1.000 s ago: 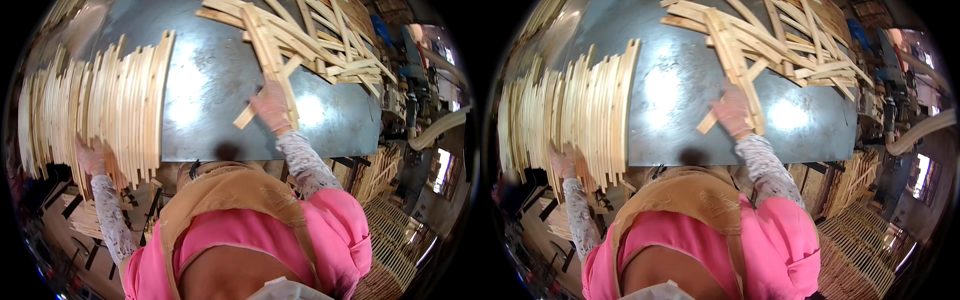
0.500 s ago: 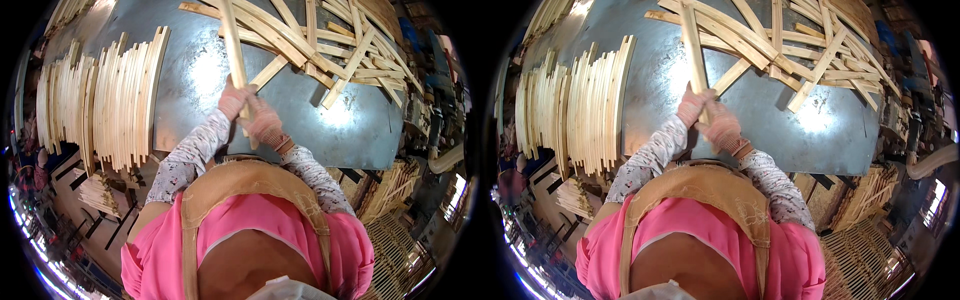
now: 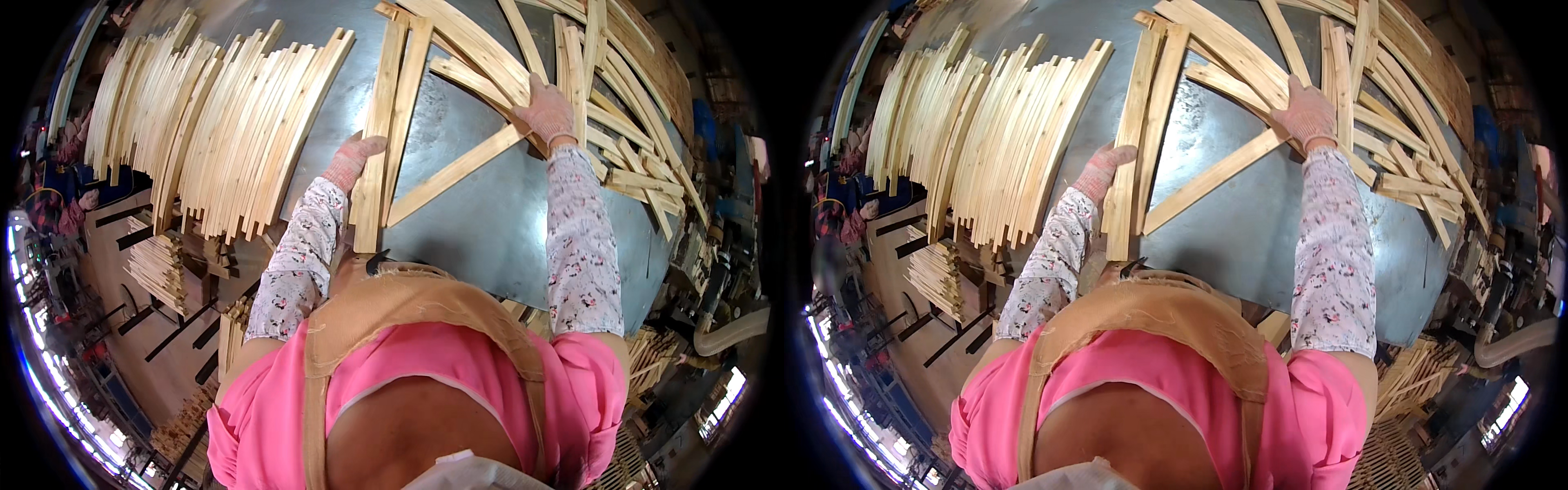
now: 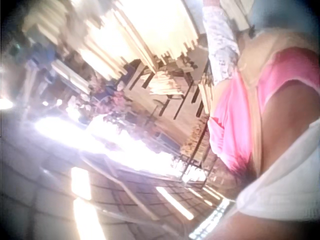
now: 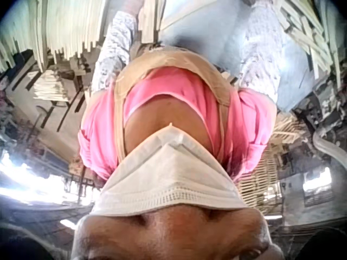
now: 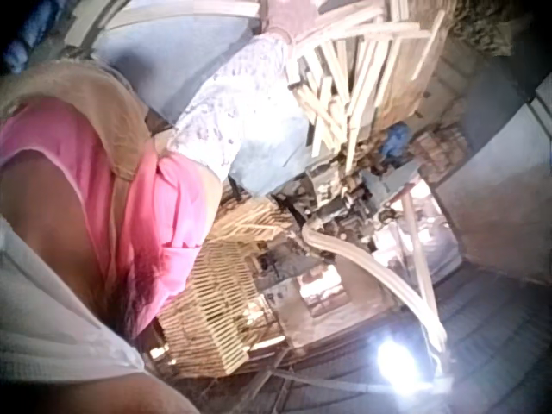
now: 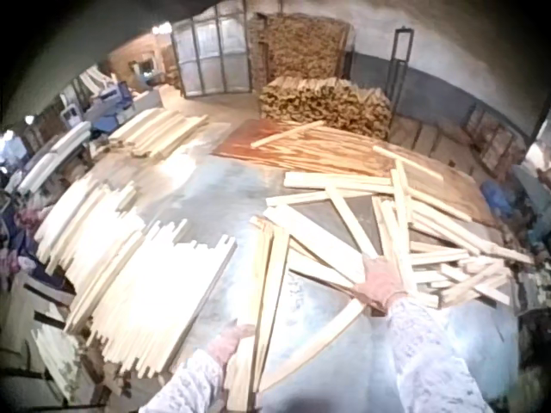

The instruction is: The person repeatedly picks up thin wooden strips from a metal table and stacks them into neat piles. The person handles the strips by hand, aligning them and moving them between different stacks on the table.

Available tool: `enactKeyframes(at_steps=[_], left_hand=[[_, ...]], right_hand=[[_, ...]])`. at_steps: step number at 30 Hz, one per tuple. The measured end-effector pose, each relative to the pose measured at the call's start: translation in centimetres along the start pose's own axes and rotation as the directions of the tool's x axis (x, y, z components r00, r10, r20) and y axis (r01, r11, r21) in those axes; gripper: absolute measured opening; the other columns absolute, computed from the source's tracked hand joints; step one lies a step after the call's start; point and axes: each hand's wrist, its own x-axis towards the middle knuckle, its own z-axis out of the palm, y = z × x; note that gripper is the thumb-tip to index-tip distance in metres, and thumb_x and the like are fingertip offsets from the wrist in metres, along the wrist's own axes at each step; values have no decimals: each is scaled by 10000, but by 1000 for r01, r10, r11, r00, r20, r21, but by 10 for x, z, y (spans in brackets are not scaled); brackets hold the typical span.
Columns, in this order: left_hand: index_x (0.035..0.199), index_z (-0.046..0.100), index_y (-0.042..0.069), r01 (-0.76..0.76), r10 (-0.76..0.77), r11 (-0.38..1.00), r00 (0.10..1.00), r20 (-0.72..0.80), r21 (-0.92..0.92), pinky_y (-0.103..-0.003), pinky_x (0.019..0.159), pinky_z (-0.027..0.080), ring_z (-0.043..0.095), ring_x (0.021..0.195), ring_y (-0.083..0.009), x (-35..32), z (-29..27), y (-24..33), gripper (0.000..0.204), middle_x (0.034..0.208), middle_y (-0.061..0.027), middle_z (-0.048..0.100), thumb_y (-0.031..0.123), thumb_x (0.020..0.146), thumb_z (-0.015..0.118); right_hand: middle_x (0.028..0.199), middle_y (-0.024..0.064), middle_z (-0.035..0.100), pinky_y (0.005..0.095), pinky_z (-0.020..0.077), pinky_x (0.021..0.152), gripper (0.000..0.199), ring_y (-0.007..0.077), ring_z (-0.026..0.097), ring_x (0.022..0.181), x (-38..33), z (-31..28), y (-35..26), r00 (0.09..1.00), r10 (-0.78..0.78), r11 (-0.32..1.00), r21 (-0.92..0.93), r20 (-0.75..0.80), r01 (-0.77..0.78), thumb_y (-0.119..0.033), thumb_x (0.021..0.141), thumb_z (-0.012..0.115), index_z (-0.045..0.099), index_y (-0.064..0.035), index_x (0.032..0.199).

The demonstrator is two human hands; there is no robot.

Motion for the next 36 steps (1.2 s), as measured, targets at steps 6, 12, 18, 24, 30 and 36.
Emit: enactKeyframes(at_steps=[6,12,18,24,30,36], left_hand=[[1347,638,5,-25,53,972,992,115,-232,-402,913,641,730,1014,-267,15,-63,-13,511,1153,-149,713,262,925,770],[1407,603,-3,60,9,933,982,188,-355,-468,980,640,730,1085,-310,23,-92,-26,580,1198,-176,715,349,982,785],[1483,620,11,-69,70,998,995,71,-8,-325,1154,456,640,1242,-200,19,-75,-26,607,1389,-80,701,496,1120,592],[1348,675,27,163,-131,965,979,159,-205,-406,870,629,736,999,-233,31,-101,-37,464,1236,-118,738,398,1069,666],[1338,632,26,-2,4,1000,988,151,-12,-410,807,640,730,897,-253,31,-90,-43,465,1128,-119,733,355,1024,725],[1401,572,16,47,25,963,964,265,-264,-383,831,640,723,878,-233,18,-145,-40,548,1082,-134,728,265,969,800]], right_hand=[[1226,266,734,482,581,1022,895,415,724,1197,-47,24,-56,994,23,927,370,109,-62,-490,815,855,494,-45,1502],[1296,295,709,432,547,1064,925,379,718,1176,-134,111,-164,875,-326,466,866,359,-181,-525,964,648,385,115,1578],[1160,321,726,495,555,1023,481,452,706,1063,-157,151,-239,854,-484,791,513,191,334,-414,1012,608,711,5,1223],[1025,233,762,392,650,717,260,309,742,760,-184,144,-229,945,70,-200,933,319,-300,-127,1003,551,630,92,1120],[1154,338,734,539,549,997,629,476,713,1122,-176,168,-252,899,-338,844,511,277,160,-499,1062,527,589,52,1359],[1185,298,748,505,562,970,612,400,739,1057,-176,72,-268,954,-152,791,610,260,-41,-547,1051,514,652,-48,1378]])
